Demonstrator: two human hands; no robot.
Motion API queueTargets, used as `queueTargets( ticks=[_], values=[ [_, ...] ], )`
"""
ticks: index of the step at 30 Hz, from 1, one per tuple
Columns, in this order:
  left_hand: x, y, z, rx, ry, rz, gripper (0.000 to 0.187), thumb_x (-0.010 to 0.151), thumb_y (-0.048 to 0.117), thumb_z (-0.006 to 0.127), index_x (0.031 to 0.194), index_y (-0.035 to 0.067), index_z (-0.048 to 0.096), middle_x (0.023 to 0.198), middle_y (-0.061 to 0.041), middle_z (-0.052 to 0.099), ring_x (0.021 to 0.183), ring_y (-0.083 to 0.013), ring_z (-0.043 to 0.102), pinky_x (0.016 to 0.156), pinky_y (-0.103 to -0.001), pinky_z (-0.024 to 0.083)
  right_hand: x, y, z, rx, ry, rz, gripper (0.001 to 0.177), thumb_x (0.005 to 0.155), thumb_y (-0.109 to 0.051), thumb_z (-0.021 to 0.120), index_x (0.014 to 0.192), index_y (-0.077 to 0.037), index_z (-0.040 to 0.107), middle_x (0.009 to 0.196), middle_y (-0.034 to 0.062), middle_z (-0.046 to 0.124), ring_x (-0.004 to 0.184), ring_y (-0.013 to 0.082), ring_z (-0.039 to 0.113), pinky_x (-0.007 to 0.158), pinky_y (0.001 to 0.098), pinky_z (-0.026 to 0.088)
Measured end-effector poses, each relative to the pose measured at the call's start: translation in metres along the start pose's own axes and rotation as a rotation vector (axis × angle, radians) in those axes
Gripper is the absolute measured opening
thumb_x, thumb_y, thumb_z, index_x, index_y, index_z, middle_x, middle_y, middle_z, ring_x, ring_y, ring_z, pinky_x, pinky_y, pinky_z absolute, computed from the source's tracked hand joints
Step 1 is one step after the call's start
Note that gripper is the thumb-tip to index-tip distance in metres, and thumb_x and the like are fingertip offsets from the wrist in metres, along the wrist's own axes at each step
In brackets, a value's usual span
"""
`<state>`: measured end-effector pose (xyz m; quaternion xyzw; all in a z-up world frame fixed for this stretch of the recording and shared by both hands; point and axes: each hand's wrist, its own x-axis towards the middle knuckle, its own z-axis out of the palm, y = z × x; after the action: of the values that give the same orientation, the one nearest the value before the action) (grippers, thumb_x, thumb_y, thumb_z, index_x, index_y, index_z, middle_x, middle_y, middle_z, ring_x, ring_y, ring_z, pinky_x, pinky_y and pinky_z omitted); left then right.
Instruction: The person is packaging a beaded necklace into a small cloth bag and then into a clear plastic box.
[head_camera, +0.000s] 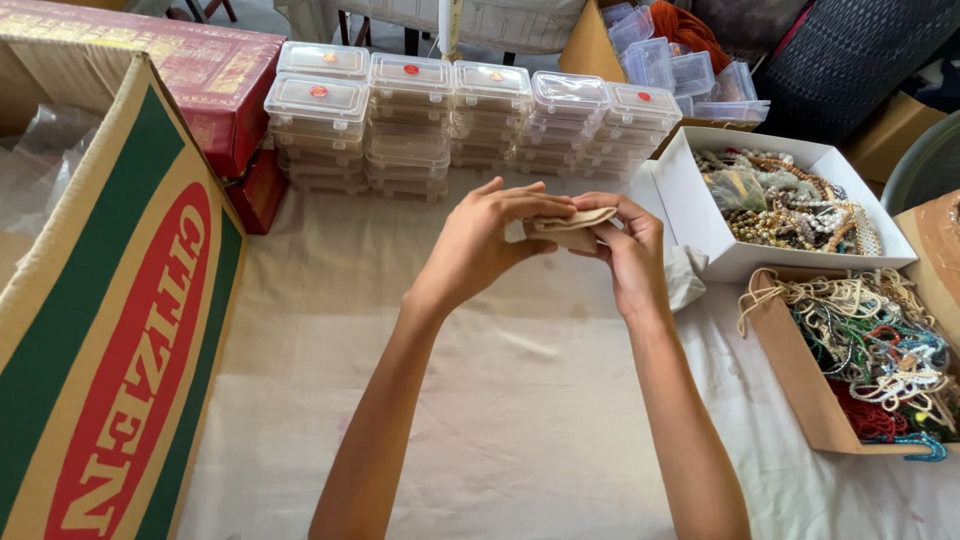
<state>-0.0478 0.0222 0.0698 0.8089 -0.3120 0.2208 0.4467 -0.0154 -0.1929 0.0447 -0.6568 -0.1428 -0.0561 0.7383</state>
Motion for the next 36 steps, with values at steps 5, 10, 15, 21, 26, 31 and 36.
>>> queueTargets(
  ticks=[5,10,15,21,26,31,36],
  values=[
    [0.0,-0.003,0.001,0.043,0.1,-0.003,0.04,0.086,0.025,0.082,0.124,0.018,0.074,0.115,-0.006,0.078,0.124,-0.0296,0.069,0.122,-0.058,0.033,0.0,-0.005,-0.001,-0.022,-0.063,-0.002,0.025,0.101,-0.004,0.052,0.118,-0.005,0.071,0.121,0.0097,0.072,0.103,0.0147,0.073,0.084,0.0319,0.065],
    [0.002,0.013,0.001,-0.255,0.151,-0.232,0.037,0.094,0.029,0.072,0.129,0.016,0.071,0.108,-0.008,0.079,0.087,-0.0165,0.077,0.081,-0.035,0.06,-0.003,-0.013,0.002,0.023,-0.122,-0.107,0.034,0.108,-0.03,0.054,0.127,-0.005,0.068,0.123,0.0061,0.072,0.11,0.0134,0.07,0.092,0.0313,0.061],
    [0.004,0.017,0.006,-0.198,0.131,-0.294,0.038,0.093,0.034,0.075,0.125,0.013,0.074,0.093,-0.01,0.08,0.072,-0.016,0.07,0.068,-0.031,0.056,-0.007,-0.006,0.008,-0.135,-0.042,-0.198,0.034,0.106,-0.035,0.062,0.116,-0.004,0.069,0.108,0.0039,0.071,0.099,0.0089,0.068,0.087,0.029,0.061],
    [-0.001,0.011,0.017,-0.103,0.203,-0.204,0.04,0.091,0.038,0.076,0.12,0.011,0.072,0.095,-0.008,0.078,0.074,-0.0198,0.074,0.065,-0.032,0.057,-0.01,-0.001,0.013,-0.263,0.012,-0.312,0.029,0.108,-0.03,0.065,0.105,-0.001,0.068,0.092,0.0005,0.068,0.088,0.0049,0.06,0.082,0.0202,0.049],
    [-0.002,0.014,0.027,0.17,0.186,-0.092,0.028,0.097,0.037,0.072,0.1,0.009,0.075,0.088,-0.007,0.076,0.077,-0.0292,0.071,0.063,-0.04,0.052,-0.013,0.001,0.017,-0.262,0.012,-0.379,0.028,0.11,-0.026,0.061,0.099,-0.001,0.064,0.087,-0.0034,0.061,0.082,0.0033,0.052,0.075,0.0191,0.042],
    [0.0,0.023,0.039,0.084,0.17,-0.126,0.027,0.094,0.033,0.069,0.102,0.009,0.077,0.084,-0.009,0.075,0.069,-0.0302,0.069,0.057,-0.04,0.05,-0.012,-0.002,0.016,-0.545,0.212,-0.368,0.041,0.111,-0.027,0.059,0.078,-0.003,0.052,0.064,-0.0033,0.044,0.062,0.0042,0.035,0.054,0.0266,0.028],
    [-0.002,0.017,0.045,0.093,0.164,-0.108,0.021,0.096,0.028,0.068,0.102,0.01,0.077,0.084,-0.008,0.075,0.068,-0.0298,0.069,0.056,-0.04,0.05,-0.013,-0.002,0.015,-0.56,0.216,-0.355,0.046,0.11,-0.028,0.061,0.073,-0.003,0.049,0.061,-0.0029,0.044,0.06,0.0042,0.035,0.052,0.0272,0.029]
  ],
)
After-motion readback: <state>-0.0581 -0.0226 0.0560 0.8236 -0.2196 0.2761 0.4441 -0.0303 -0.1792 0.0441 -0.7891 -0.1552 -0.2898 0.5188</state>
